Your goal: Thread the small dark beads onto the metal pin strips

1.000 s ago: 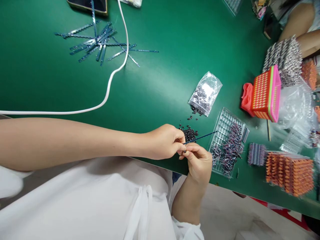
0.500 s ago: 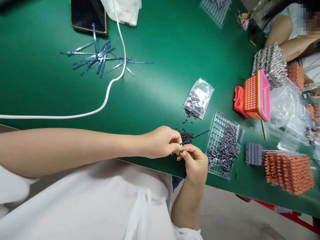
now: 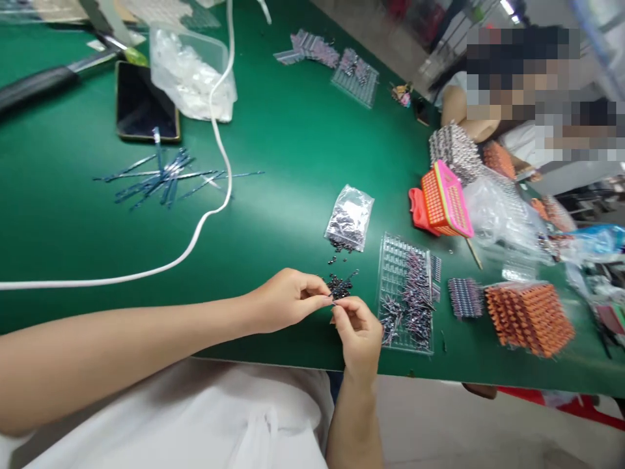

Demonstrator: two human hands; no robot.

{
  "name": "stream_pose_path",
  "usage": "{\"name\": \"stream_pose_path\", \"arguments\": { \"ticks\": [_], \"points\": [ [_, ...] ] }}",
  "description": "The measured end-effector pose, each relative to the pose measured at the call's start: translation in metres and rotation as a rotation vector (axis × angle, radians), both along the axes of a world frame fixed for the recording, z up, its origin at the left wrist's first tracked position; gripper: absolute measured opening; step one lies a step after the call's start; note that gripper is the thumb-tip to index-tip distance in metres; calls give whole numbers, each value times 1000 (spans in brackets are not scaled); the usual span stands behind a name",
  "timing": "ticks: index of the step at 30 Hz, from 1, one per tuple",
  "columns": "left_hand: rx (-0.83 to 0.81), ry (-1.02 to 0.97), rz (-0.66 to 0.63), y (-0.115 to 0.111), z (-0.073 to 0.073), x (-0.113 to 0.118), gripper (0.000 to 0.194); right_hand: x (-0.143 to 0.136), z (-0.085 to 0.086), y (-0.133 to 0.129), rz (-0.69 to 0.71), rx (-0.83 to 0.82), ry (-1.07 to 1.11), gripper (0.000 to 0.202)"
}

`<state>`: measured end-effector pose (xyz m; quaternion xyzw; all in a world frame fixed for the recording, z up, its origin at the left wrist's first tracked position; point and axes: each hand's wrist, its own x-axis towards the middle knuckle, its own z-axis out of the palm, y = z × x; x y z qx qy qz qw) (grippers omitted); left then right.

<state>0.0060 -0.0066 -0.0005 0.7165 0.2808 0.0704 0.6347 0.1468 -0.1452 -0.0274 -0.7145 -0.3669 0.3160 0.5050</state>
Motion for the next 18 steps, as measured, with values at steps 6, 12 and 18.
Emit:
{"name": "stream_pose_path", "arguments": {
  "ticks": [6,12,18],
  "points": [
    [317,-123,83,-1,-9,-1,30,-10,3,6,-9,3,-18,10],
    [468,-160,134,-4,-13,1,33,-16,8,10,-61,34,-88,10],
    [503,-137,145,-7,-18,0,32,-26,6,10,-74,64,-155,9]
  ]
}}
